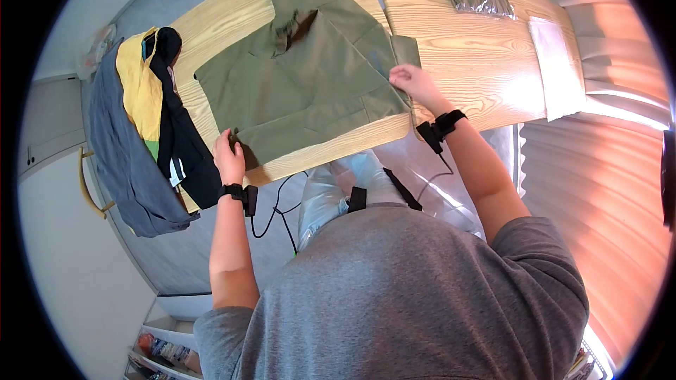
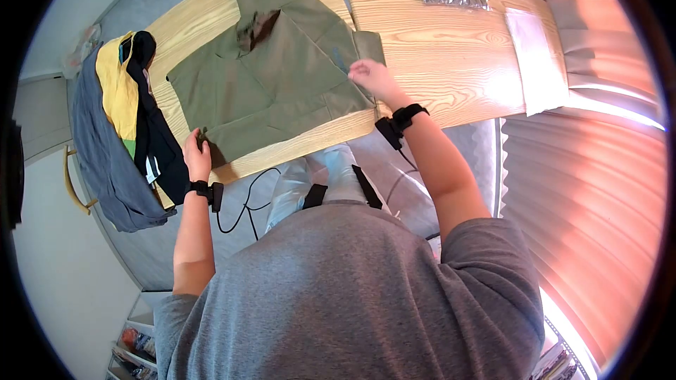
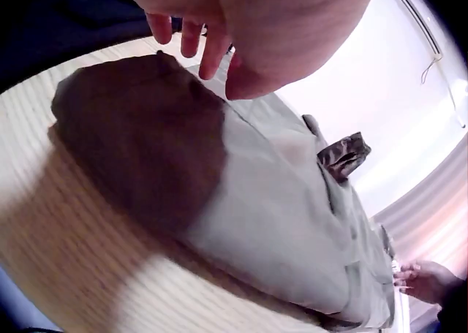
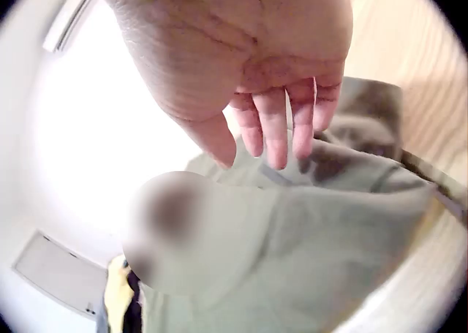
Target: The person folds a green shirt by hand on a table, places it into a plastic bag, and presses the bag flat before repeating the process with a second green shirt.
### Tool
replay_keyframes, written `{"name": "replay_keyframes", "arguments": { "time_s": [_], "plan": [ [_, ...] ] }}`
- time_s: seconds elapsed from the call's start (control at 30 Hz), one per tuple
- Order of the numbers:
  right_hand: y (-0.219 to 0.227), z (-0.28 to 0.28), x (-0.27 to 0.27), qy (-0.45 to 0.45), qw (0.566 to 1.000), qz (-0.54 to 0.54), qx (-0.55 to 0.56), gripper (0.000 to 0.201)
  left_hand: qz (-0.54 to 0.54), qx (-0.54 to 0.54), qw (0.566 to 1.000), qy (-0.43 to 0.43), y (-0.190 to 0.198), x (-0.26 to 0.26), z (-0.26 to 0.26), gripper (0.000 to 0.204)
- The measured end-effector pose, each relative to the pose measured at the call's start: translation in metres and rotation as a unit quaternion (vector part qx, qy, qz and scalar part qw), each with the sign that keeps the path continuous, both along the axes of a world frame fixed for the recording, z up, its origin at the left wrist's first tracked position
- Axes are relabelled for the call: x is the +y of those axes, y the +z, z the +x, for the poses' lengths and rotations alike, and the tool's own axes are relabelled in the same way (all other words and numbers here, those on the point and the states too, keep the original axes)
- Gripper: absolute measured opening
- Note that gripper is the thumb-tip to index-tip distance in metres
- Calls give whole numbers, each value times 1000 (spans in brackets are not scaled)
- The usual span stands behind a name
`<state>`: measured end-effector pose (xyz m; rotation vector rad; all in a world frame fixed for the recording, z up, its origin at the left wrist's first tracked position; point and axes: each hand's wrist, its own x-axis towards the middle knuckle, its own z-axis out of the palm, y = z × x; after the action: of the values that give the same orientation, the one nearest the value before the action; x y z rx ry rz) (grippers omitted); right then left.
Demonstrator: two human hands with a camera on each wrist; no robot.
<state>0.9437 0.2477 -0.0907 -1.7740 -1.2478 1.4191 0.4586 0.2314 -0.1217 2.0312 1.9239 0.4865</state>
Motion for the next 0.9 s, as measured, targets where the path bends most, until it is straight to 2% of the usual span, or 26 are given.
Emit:
{"name": "replay_keyframes", "arguments": {
  "time_s": [0.07,0.1,0.17,0.3,0.37,0.5,0.57,0.6,0.63,0.7,0.77,0.83,0.9],
  "plan": [
    [-24,-4,-16,50,981,56,-177,28,-2,8,1000,-13,-12,0,-11,36],
    [-33,-4,-19,51,981,55,-176,28,-3,17,999,-28,-9,0,-9,36],
    [-50,-1,-23,101,929,220,-281,31,-19,15,1000,-19,-3,0,-8,32],
    [-50,-8,-21,54,934,216,-278,31,-46,36,998,-4,-3,5,-8,25],
    [-47,-9,-18,41,951,143,-271,33,-45,47,998,0,-6,7,-9,23],
    [-41,-10,-18,21,944,164,-284,31,-66,49,997,14,1,12,-6,30],
    [-29,7,-24,-32,976,135,-167,29,-87,39,995,28,12,18,-2,34],
    [-32,18,-31,-42,971,177,-155,18,-32,29,999,27,20,24,2,38],
    [-25,22,-37,-45,971,175,-154,18,22,18,999,25,33,29,9,42],
    [-13,29,-51,45,924,282,-254,9,21,-2,1000,3,58,47,29,44],
    [-14,29,-62,58,927,285,-238,6,67,-59,992,-91,72,75,53,45],
    [-21,24,-64,89,910,279,-292,8,90,-66,984,-138,77,105,83,44],
    [-28,24,-66,69,931,236,-270,13,95,-68,980,-164,85,131,120,42]
  ]
}}
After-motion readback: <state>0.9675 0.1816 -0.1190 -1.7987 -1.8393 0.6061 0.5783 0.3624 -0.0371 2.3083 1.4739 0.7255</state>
